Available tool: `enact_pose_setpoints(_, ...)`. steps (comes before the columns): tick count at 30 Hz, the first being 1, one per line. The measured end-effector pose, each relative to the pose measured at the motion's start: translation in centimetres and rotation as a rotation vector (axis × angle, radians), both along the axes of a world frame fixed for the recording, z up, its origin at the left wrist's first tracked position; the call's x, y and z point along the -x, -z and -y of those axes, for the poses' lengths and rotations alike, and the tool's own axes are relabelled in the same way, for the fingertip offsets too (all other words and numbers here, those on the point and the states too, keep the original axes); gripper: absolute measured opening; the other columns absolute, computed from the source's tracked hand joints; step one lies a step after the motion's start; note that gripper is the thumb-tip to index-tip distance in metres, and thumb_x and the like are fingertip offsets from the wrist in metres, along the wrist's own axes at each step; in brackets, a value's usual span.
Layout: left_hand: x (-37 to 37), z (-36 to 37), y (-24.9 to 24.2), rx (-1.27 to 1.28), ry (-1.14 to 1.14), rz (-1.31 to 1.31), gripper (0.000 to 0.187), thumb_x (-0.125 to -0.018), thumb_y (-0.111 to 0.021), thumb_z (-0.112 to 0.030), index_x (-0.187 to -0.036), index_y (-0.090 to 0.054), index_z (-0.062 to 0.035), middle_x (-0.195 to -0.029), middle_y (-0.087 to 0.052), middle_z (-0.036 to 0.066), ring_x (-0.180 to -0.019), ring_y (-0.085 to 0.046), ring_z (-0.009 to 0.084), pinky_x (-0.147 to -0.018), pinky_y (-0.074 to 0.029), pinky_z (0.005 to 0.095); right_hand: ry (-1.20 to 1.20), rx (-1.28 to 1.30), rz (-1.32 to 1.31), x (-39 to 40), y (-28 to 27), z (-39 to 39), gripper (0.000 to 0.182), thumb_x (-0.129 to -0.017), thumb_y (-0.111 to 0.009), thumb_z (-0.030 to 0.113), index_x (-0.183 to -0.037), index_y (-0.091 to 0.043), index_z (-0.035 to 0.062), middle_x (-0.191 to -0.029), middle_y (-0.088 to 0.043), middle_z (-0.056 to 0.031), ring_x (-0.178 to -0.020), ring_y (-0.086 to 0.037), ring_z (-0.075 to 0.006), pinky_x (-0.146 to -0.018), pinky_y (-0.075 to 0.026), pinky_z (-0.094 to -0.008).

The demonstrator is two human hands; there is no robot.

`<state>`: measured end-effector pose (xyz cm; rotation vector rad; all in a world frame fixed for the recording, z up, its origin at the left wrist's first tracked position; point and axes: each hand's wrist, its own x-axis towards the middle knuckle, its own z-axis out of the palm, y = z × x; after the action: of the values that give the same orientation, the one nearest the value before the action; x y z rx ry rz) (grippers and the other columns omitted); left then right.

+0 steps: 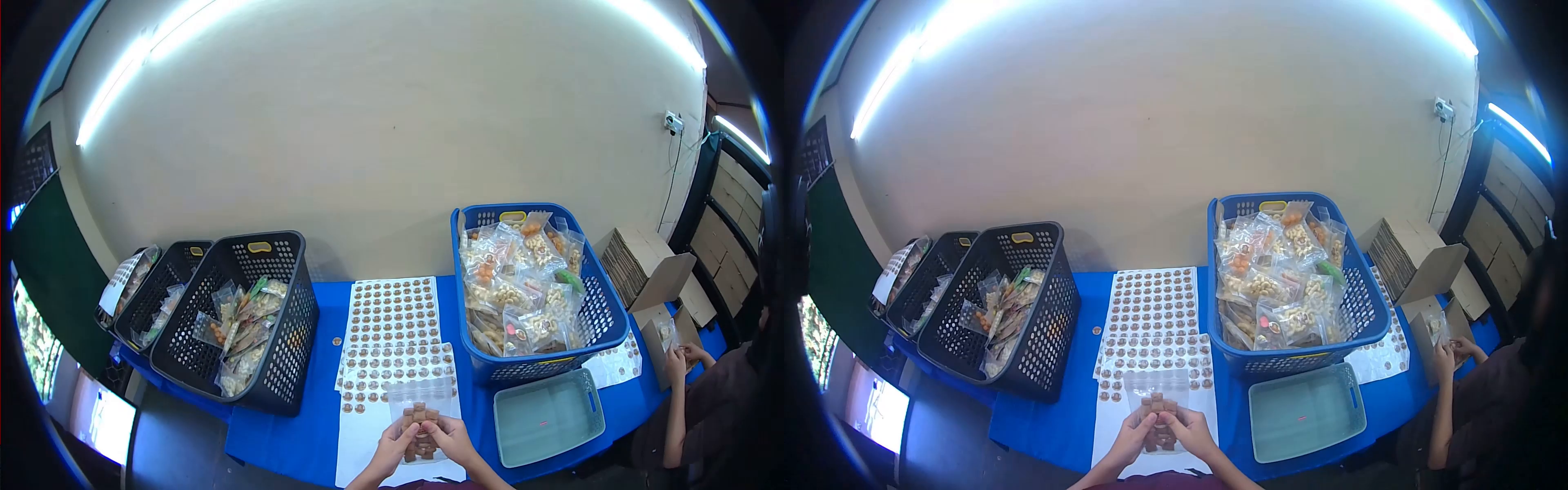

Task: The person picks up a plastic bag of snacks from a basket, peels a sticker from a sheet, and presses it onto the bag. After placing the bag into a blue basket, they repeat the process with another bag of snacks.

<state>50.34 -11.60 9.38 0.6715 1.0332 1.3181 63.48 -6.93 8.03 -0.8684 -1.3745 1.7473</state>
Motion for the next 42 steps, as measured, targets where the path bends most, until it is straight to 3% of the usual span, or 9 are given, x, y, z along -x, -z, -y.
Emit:
enact_pose_setpoints(8,0.0,-1.0,0.4,0.009,0.122,-0.18,0.027,-0.087,-0.047,-0.017,-0.108,-0.048,0.0005,-0.087,-0.055,0.001,-0.072,-0.048,0.0028,-0.06,-0.041,0.0169,0.105,0.114,-0.124,-0.6,0.1,0.2,0.027,-0.085,-0.051,0.019,-0.1,-0.055,-0.0037,-0.086,-0.058,-0.0051,-0.073,-0.054,-0.0091,-0.064,-0.046,-0.0221)
enact_pose_setpoints(14,-1.2,-0.7,-0.6,-0.035,0.061,-0.009,0.026,-0.087,-0.048,-0.016,-0.107,-0.048,0.0005,-0.088,-0.056,0.002,-0.074,-0.052,0.005,-0.065,-0.044,0.0191,0.154,0.149,-0.105,-0.6,0.1,0.5,0.025,-0.086,-0.049,0.016,-0.099,-0.053,-0.0054,-0.084,-0.058,-0.006,-0.07,-0.055,-0.0091,-0.06,-0.048,-0.0216)
enact_pose_setpoints(20,-0.7,-0.5,0.2,-0.038,0.094,-0.135,0.031,-0.084,-0.051,-0.014,-0.11,-0.046,0.0014,-0.096,-0.056,0.006,-0.085,-0.053,0.0089,-0.072,-0.044,0.0226,0.1,0.181,-0.13,-0.9,0.0,0.5,0.026,-0.086,-0.049,0.017,-0.095,-0.053,-0.0062,-0.084,-0.058,-0.008,-0.071,-0.057,-0.0108,-0.06,-0.05,-0.0232)
enact_pose_setpoints(23,-0.9,-0.5,1.0,-0.093,0.065,-0.246,0.031,-0.083,-0.054,-0.018,-0.107,-0.049,0.0014,-0.093,-0.057,0.005,-0.078,-0.054,0.0082,-0.067,-0.043,0.021,0.062,0.187,-0.094,-1.2,-0.1,0.5,0.027,-0.086,-0.049,0.018,-0.096,-0.053,-0.0066,-0.085,-0.058,-0.0083,-0.071,-0.057,-0.0115,-0.061,-0.05,-0.0237)
enact_pose_setpoints(29,-0.6,0.4,0.3,0.087,0.111,-0.275,0.026,-0.082,-0.055,-0.023,-0.095,-0.056,-0.0003,-0.072,-0.057,0.001,-0.057,-0.049,0.0039,-0.05,-0.038,0.0172,0.123,0.137,-0.101,-1.1,-0.1,1.1,0.027,-0.085,-0.051,0.019,-0.096,-0.055,-0.0056,-0.086,-0.059,-0.0083,-0.072,-0.057,-0.0109,-0.062,-0.049,-0.023)
enact_pose_setpoints(32,-1.2,0.4,0.2,0.046,0.008,-0.284,0.025,-0.083,-0.054,-0.024,-0.093,-0.057,-0.0008,-0.065,-0.054,-0.001,-0.051,-0.045,0.0025,-0.044,-0.034,0.0169,0.113,0.147,-0.087,-1.0,-0.3,0.9,0.027,-0.085,-0.051,0.019,-0.096,-0.055,-0.0054,-0.085,-0.059,-0.0076,-0.072,-0.057,-0.0102,-0.062,-0.049,-0.0221)
enact_pose_setpoints(35,-0.7,0.4,-0.3,0.09,0.026,-0.191,0.024,-0.083,-0.054,-0.023,-0.091,-0.057,-0.0006,-0.063,-0.053,-0.002,-0.049,-0.043,0.0022,-0.042,-0.033,0.0171,0.059,0.16,-0.101,-1.0,-0.5,0.4,0.026,-0.085,-0.051,0.018,-0.096,-0.056,-0.0055,-0.084,-0.059,-0.0067,-0.071,-0.056,-0.0096,-0.061,-0.048,-0.0212)
enact_pose_setpoints(38,-0.5,0.3,-0.9,0.067,0.046,-0.213,0.023,-0.083,-0.054,-0.022,-0.09,-0.057,-0.0003,-0.065,-0.054,-0.002,-0.05,-0.043,0.002,-0.043,-0.033,0.0172,0.029,0.084,0.057,-1.1,-0.9,0.4,0.026,-0.086,-0.049,0.017,-0.096,-0.056,-0.0056,-0.084,-0.059,-0.0063,-0.071,-0.056,-0.0088,-0.06,-0.047,-0.0205)
enact_pose_setpoints(42,-0.4,0.1,0.4,-0.022,0.045,-0.299,0.025,-0.084,-0.053,-0.023,-0.094,-0.055,0.0005,-0.068,-0.054,-0.001,-0.056,-0.046,0.0029,-0.048,-0.037,0.0174,0.09,0.133,-0.052,-0.9,-1.4,0.6,0.026,-0.087,-0.047,0.018,-0.096,-0.056,-0.0052,-0.085,-0.059,-0.0063,-0.071,-0.055,-0.0081,-0.062,-0.046,-0.0202)
